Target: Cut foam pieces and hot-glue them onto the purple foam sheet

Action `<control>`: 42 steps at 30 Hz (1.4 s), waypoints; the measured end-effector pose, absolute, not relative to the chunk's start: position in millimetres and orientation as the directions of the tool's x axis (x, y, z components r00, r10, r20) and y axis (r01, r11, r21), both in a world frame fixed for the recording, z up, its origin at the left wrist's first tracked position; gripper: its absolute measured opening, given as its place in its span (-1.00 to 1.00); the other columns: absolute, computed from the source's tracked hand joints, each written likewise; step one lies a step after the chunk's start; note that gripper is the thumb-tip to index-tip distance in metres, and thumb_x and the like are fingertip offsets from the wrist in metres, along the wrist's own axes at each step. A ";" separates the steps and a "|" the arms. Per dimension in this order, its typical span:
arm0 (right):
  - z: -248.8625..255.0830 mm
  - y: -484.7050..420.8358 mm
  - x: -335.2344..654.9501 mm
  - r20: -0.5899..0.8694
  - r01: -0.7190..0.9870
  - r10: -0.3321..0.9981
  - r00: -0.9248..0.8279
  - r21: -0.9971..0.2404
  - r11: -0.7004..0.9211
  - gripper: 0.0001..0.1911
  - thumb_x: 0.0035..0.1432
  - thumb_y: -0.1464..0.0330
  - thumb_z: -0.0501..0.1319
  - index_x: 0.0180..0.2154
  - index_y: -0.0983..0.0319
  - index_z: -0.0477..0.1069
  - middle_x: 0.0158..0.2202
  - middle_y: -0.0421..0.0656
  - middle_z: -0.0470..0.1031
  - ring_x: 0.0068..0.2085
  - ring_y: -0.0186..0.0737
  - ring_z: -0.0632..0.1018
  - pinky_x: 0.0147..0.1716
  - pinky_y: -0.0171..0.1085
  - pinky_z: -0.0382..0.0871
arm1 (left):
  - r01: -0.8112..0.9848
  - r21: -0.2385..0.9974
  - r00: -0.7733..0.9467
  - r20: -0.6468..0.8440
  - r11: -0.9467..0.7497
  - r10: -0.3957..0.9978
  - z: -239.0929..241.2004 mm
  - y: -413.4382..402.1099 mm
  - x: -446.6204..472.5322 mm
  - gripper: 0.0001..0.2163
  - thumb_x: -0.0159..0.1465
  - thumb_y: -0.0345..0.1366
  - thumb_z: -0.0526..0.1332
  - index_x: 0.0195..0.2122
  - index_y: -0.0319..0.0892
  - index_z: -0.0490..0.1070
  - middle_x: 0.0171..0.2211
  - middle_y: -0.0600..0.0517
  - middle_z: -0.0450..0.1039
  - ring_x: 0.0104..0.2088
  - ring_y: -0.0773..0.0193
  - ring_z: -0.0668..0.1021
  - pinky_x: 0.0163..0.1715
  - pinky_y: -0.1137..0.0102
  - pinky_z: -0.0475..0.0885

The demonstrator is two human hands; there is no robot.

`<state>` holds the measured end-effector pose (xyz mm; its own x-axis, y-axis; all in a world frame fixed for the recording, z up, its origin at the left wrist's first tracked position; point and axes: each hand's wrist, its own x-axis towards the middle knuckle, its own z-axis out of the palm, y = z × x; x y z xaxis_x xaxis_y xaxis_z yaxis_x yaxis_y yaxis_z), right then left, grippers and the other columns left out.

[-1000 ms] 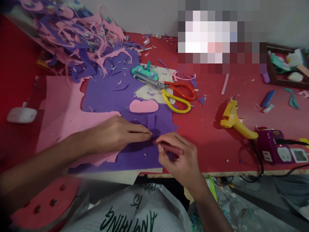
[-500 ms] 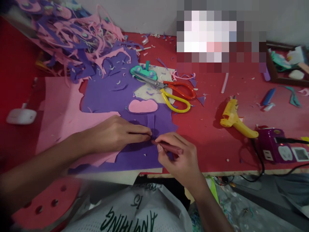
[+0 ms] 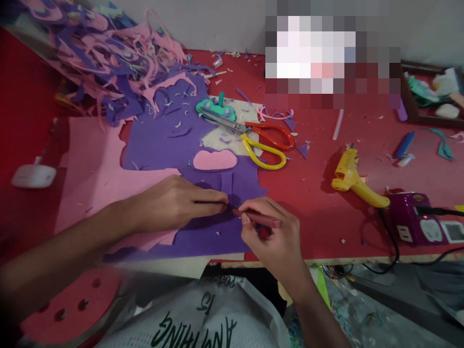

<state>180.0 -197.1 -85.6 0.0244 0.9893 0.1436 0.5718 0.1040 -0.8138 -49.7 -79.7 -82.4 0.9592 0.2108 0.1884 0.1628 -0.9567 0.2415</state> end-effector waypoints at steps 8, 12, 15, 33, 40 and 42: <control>-84.6 -197.8 180.7 0.141 0.557 0.989 0.045 -0.825 0.092 -0.89 0.24 0.45 0.23 -0.25 0.13 0.51 -0.35 -0.24 0.56 -0.35 -0.27 0.58 -0.31 -0.29 0.45 | 0.168 0.241 0.964 0.162 -0.956 0.210 -81.3 -79.7 -50.0 -0.65 0.36 -0.52 0.07 0.02 -0.06 0.55 0.07 0.01 0.58 -0.35 0.40 0.64 -0.50 0.49 0.34; -84.9 -197.0 180.7 0.156 0.587 0.987 0.035 -0.803 0.106 -0.89 0.24 0.43 0.23 -0.25 0.14 0.52 -0.35 -0.22 0.57 -0.35 -0.25 0.58 -0.32 -0.28 0.46 | 0.172 0.243 0.965 0.154 -0.955 0.213 -81.2 -79.6 -49.8 -0.65 0.36 -0.51 0.08 0.02 -0.06 0.55 0.08 0.01 0.58 -0.33 0.39 0.65 -0.49 0.50 0.35; -85.5 -197.9 181.2 0.171 0.606 0.980 0.099 -0.792 0.077 -0.90 0.25 0.41 0.24 -0.25 0.13 0.53 -0.36 -0.22 0.57 -0.38 -0.24 0.59 -0.34 -0.27 0.48 | 0.169 0.254 0.961 0.171 -0.952 0.216 -80.4 -79.3 -49.2 -0.65 0.37 -0.51 0.08 0.01 -0.06 0.56 0.07 0.01 0.59 -0.34 0.39 0.65 -0.49 0.50 0.35; -85.6 -200.5 180.8 0.232 0.641 0.966 0.112 -0.760 0.108 -0.88 0.23 0.46 0.25 -0.25 0.13 0.53 -0.36 -0.24 0.57 -0.37 -0.26 0.60 -0.28 -0.28 0.50 | 0.167 0.259 0.958 0.188 -0.951 0.219 -82.2 -80.0 -48.9 -0.66 0.37 -0.53 0.06 0.00 -0.10 0.55 0.06 0.01 0.60 -0.35 0.40 0.64 -0.49 0.50 0.33; -90.5 -205.7 181.3 0.234 0.580 0.939 0.253 -0.813 0.046 -0.90 0.26 0.43 0.26 -0.23 0.12 0.54 -0.35 -0.26 0.56 -0.42 -0.30 0.59 -0.33 -0.31 0.50 | 0.300 0.428 0.843 0.299 -0.852 0.447 -89.8 -87.0 -45.0 -0.66 0.35 -0.56 0.03 0.00 -0.13 0.49 0.01 0.01 0.58 -0.16 0.36 0.63 -0.30 0.51 0.45; -90.4 -204.8 181.0 0.245 0.596 0.942 0.230 -0.801 0.063 -0.90 0.26 0.43 0.27 -0.23 0.12 0.54 -0.34 -0.25 0.56 -0.40 -0.30 0.59 -0.31 -0.32 0.50 | 0.401 0.531 0.747 0.281 -0.746 0.602 -90.3 -88.3 -42.6 -0.69 0.39 -0.53 0.03 0.01 -0.13 0.47 0.03 -0.01 0.54 -0.07 0.33 0.60 -0.19 0.49 0.48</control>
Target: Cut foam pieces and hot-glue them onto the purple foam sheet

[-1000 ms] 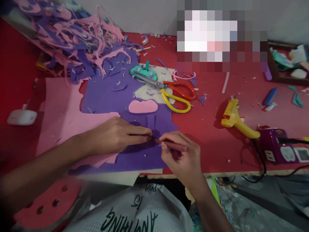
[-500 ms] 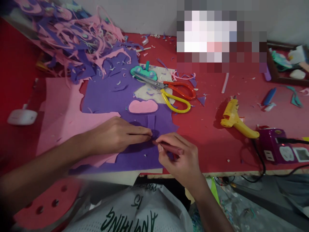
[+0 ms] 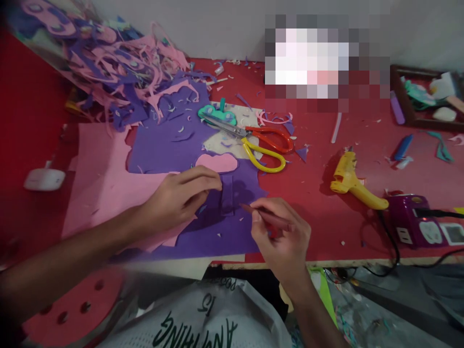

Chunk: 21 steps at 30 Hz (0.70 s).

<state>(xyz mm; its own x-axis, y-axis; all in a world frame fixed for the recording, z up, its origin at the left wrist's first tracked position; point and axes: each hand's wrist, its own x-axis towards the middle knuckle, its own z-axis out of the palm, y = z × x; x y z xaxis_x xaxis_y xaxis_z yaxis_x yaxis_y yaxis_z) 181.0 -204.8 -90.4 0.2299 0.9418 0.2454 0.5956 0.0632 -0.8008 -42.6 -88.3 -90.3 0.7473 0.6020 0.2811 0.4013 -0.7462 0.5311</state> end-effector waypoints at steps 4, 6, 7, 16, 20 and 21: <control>-91.3 -201.1 181.6 0.262 0.611 0.941 0.213 -0.788 0.081 -0.92 0.28 0.41 0.26 -0.22 0.14 0.54 -0.32 -0.22 0.57 -0.34 -0.27 0.59 -0.27 -0.30 0.50 | 0.482 0.557 0.727 0.177 -0.676 0.664 -90.2 -90.6 -37.4 -0.81 0.45 -0.34 0.12 0.02 -0.12 0.46 0.02 -0.02 0.49 -0.08 0.29 0.59 -0.16 0.44 0.48; -93.0 -200.5 181.7 0.271 0.605 0.940 0.209 -0.791 0.094 -0.92 0.29 0.39 0.25 -0.21 0.15 0.53 -0.31 -0.20 0.57 -0.33 -0.25 0.59 -0.26 -0.29 0.50 | 0.499 0.510 0.756 0.139 -0.701 0.639 -90.7 -93.0 -35.2 -0.81 0.44 -0.26 0.16 0.02 -0.11 0.46 0.02 -0.01 0.49 -0.12 0.28 0.60 -0.24 0.43 0.47; -93.8 -200.9 181.3 0.285 0.604 0.937 0.201 -0.789 0.110 -0.92 0.29 0.39 0.25 -0.21 0.15 0.53 -0.31 -0.19 0.57 -0.33 -0.24 0.60 -0.26 -0.28 0.50 | 0.510 0.484 0.766 0.121 -0.711 0.632 -91.2 -94.5 -34.4 -0.79 0.43 -0.22 0.18 0.03 -0.11 0.46 0.00 -0.01 0.49 -0.15 0.27 0.60 -0.27 0.43 0.45; -75.3 -179.6 196.7 0.598 0.676 0.797 0.084 -0.622 0.396 -0.73 0.26 0.50 0.27 -0.05 0.11 0.55 -0.26 -0.16 0.64 -0.32 -0.21 0.63 -0.29 -0.27 0.51 | 0.506 0.394 0.805 0.104 -0.767 0.584 -103.9 -98.0 -34.1 -0.79 0.41 -0.17 0.22 0.02 -0.05 0.43 -0.05 0.02 0.48 -0.21 0.22 0.58 -0.32 0.38 0.40; -62.5 -119.3 214.8 0.764 0.746 0.645 -0.012 -0.423 0.515 -0.75 0.30 0.49 0.22 -0.05 0.12 0.55 -0.30 -0.13 0.61 -0.34 -0.17 0.60 -0.32 -0.21 0.48 | 0.495 0.409 0.809 0.106 -0.767 0.579 -107.3 -98.0 -35.1 -0.82 0.40 -0.19 0.23 0.01 -0.03 0.43 -0.01 0.05 0.47 -0.23 0.26 0.58 -0.32 0.39 0.37; -63.7 -104.3 215.1 0.757 0.757 0.648 -0.083 -0.375 0.535 -0.75 0.32 0.48 0.19 -0.05 0.13 0.55 -0.35 -0.14 0.59 -0.40 -0.20 0.57 -0.38 -0.23 0.45 | 0.494 0.417 0.808 0.106 -0.763 0.580 -107.7 -98.3 -35.4 -0.82 0.40 -0.20 0.23 0.00 -0.03 0.43 -0.01 0.06 0.47 -0.21 0.26 0.58 -0.31 0.39 0.37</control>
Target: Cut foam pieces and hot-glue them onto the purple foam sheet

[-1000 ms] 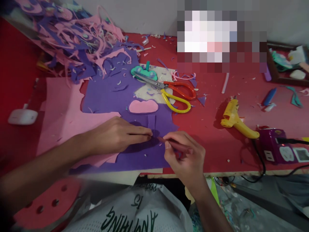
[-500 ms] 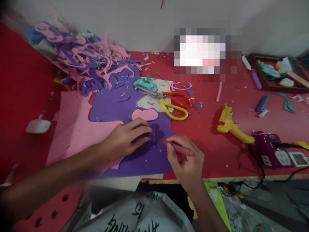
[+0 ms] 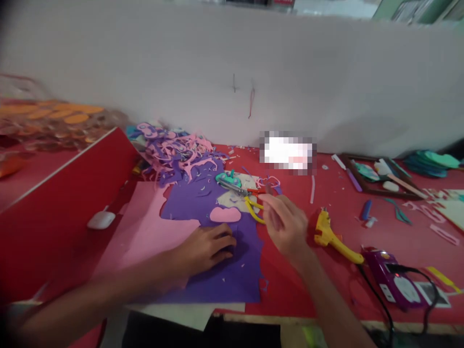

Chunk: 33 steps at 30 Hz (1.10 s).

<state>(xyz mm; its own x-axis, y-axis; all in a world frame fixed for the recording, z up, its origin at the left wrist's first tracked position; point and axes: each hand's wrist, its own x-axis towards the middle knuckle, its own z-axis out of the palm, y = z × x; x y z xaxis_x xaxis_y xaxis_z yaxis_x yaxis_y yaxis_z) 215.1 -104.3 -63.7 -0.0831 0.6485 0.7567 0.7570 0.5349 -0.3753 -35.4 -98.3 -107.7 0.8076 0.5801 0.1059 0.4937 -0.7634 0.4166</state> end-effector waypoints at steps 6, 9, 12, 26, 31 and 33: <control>-99.1 -68.6 194.3 0.731 0.657 0.595 -0.334 -0.272 0.703 -0.72 0.35 0.50 0.11 -0.04 0.15 0.53 -0.44 -0.17 0.50 -0.40 -0.22 0.56 -0.38 -0.26 0.47 | 0.501 0.431 0.799 0.103 -0.751 0.592 -109.5 -98.6 -35.3 -0.80 0.32 -0.24 0.34 -0.05 -0.03 0.43 -0.04 0.08 0.50 -0.14 0.22 0.59 -0.29 0.40 0.36; -109.6 -73.8 191.1 0.717 0.635 0.615 -0.329 -0.314 0.706 -0.71 0.35 0.51 0.12 -0.02 0.15 0.52 -0.34 -0.13 0.54 -0.33 -0.21 0.59 -0.31 -0.25 0.50 | 0.484 0.450 0.813 0.086 -0.750 0.576 -108.7 -99.1 -35.0 -0.82 0.32 -0.29 0.32 -0.07 -0.04 0.43 -0.09 0.10 0.53 -0.18 0.25 0.59 -0.28 0.41 0.36; -109.0 -75.0 196.1 0.705 0.663 0.643 -0.301 -0.329 0.672 -0.70 0.34 0.52 0.11 0.00 0.16 0.50 -0.29 -0.10 0.56 -0.28 -0.18 0.60 -0.27 -0.23 0.51 | 0.448 0.516 0.820 0.088 -0.730 0.566 -103.7 -100.1 -36.2 -0.79 0.33 -0.36 0.30 -0.03 -0.05 0.42 -0.13 0.11 0.56 -0.22 0.28 0.60 -0.27 0.43 0.36; -96.2 -63.1 219.2 0.552 0.732 0.800 -0.236 -0.441 0.520 -0.66 0.41 0.43 0.03 0.07 0.16 0.49 -0.10 -0.04 0.54 -0.08 -0.10 0.57 -0.09 -0.14 0.49 | 0.292 0.813 0.733 0.148 -0.503 0.664 -78.3 -91.0 -38.9 -0.82 0.37 -0.49 0.11 -0.21 -0.15 0.49 -0.27 0.04 0.51 -0.25 0.35 0.54 -0.18 0.48 0.43; -96.3 -52.7 238.3 0.478 0.952 0.870 -0.122 -0.192 0.239 -0.65 0.35 0.46 0.04 -0.01 0.20 0.55 -0.22 -0.01 0.51 -0.13 0.02 0.54 -0.16 -0.08 0.46 | 0.364 0.762 0.624 0.228 -0.536 0.748 -83.6 -73.4 -49.2 -0.81 0.40 -0.47 0.06 -0.21 -0.16 0.46 -0.23 0.00 0.48 -0.22 0.32 0.55 -0.18 0.44 0.44; -94.5 -49.3 250.8 0.441 0.986 0.894 -0.073 -0.105 0.132 -0.64 0.35 0.46 0.03 0.02 0.23 0.53 -0.23 0.02 0.52 -0.13 0.07 0.53 -0.17 -0.06 0.44 | 0.482 0.672 0.505 0.310 -0.562 0.805 -90.1 -61.1 -58.0 -0.81 0.44 -0.41 0.04 -0.17 -0.17 0.45 -0.20 -0.02 0.47 -0.24 0.31 0.54 -0.21 0.43 0.43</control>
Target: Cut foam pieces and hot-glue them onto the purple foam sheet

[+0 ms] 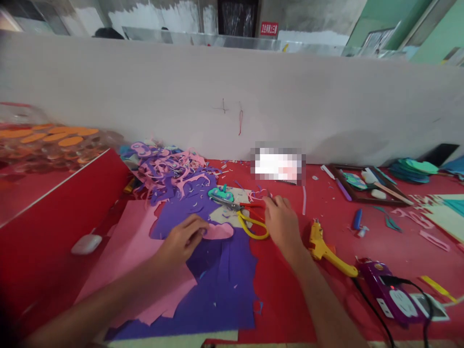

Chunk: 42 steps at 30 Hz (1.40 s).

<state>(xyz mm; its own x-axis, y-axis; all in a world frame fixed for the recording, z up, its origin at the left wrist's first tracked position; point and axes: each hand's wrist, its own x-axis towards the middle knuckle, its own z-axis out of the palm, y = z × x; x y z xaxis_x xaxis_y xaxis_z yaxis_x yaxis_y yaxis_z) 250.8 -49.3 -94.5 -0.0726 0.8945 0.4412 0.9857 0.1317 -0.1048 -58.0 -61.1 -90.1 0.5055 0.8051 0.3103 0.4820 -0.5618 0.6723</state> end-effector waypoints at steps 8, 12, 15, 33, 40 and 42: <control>-95.0 -49.8 287.1 0.287 0.998 0.957 0.035 0.047 -0.051 -0.65 0.35 0.45 0.03 0.01 0.25 0.53 -0.29 0.07 0.59 -0.22 0.06 0.57 -0.25 -0.07 0.34 | 0.789 0.403 0.275 0.442 -0.463 0.854 -99.8 -37.5 -74.5 -0.79 0.43 -0.38 0.06 -0.01 -0.13 0.43 0.05 -0.09 0.36 -0.20 0.29 0.53 -0.20 0.39 0.49; -97.7 -51.8 286.3 0.225 0.999 0.973 0.050 0.005 -0.053 -0.68 0.37 0.34 0.09 0.01 0.21 0.56 -0.34 0.04 0.58 -0.26 0.06 0.57 -0.27 -0.07 0.33 | 0.682 0.343 0.467 0.477 -0.646 0.745 -96.9 -53.4 -65.9 -0.76 0.44 -0.41 0.06 0.04 -0.12 0.43 0.03 -0.09 0.41 -0.11 0.27 0.56 -0.13 0.40 0.51; -95.8 -50.6 278.4 0.307 0.999 0.951 0.029 -0.048 -0.015 -0.67 0.40 0.29 0.08 0.02 0.22 0.55 -0.27 0.06 0.57 -0.20 0.08 0.56 -0.21 -0.05 0.36 | 0.512 0.258 0.674 0.470 -0.819 0.570 -97.0 -66.3 -57.9 -0.73 0.43 -0.46 0.06 0.05 -0.13 0.45 -0.01 -0.10 0.49 -0.03 0.23 0.57 -0.04 0.37 0.50; -102.6 -52.6 229.0 0.197 0.936 0.962 -0.188 -0.262 0.236 -0.67 0.30 0.33 0.26 0.07 0.24 0.38 0.00 0.10 0.52 0.07 0.17 0.54 0.00 0.03 0.44 | 0.333 0.425 0.834 0.284 -0.842 0.473 -105.2 -65.7 -44.5 -0.93 0.38 -0.32 0.24 -0.14 -0.13 0.46 0.19 -0.11 0.45 0.27 0.13 0.40 0.33 0.07 0.25; -108.2 -51.5 241.8 0.282 0.900 0.945 -0.167 -0.349 0.263 -0.63 0.30 0.30 0.24 0.10 0.19 0.31 0.08 0.10 0.48 0.03 0.16 0.58 -0.10 0.01 0.50 | 0.375 0.637 0.703 0.277 -0.673 0.654 -104.1 -63.8 -51.0 -0.85 0.44 -0.34 0.15 -0.07 -0.13 0.49 -0.12 -0.04 0.59 -0.09 0.24 0.58 -0.01 0.33 0.45; -110.0 -49.7 246.1 0.306 0.888 0.938 -0.162 -0.369 0.274 -0.70 0.27 0.29 0.27 0.01 0.19 0.34 0.02 0.07 0.50 -0.01 0.12 0.58 -0.09 -0.01 0.48 | 0.348 0.696 0.680 0.274 -0.628 0.680 -100.6 -63.4 -51.5 -0.81 0.45 -0.35 0.12 -0.02 -0.13 0.50 -0.08 -0.06 0.58 -0.06 0.24 0.59 -0.03 0.35 0.46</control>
<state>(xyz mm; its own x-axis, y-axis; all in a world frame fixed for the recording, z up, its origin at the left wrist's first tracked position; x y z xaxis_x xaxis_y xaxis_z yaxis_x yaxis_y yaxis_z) 246.1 -49.7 -110.0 -0.1624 0.9380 0.3063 0.8881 0.2742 -0.3689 -51.5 -63.4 -100.6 0.6796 0.6805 0.2741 0.3484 -0.6282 0.6957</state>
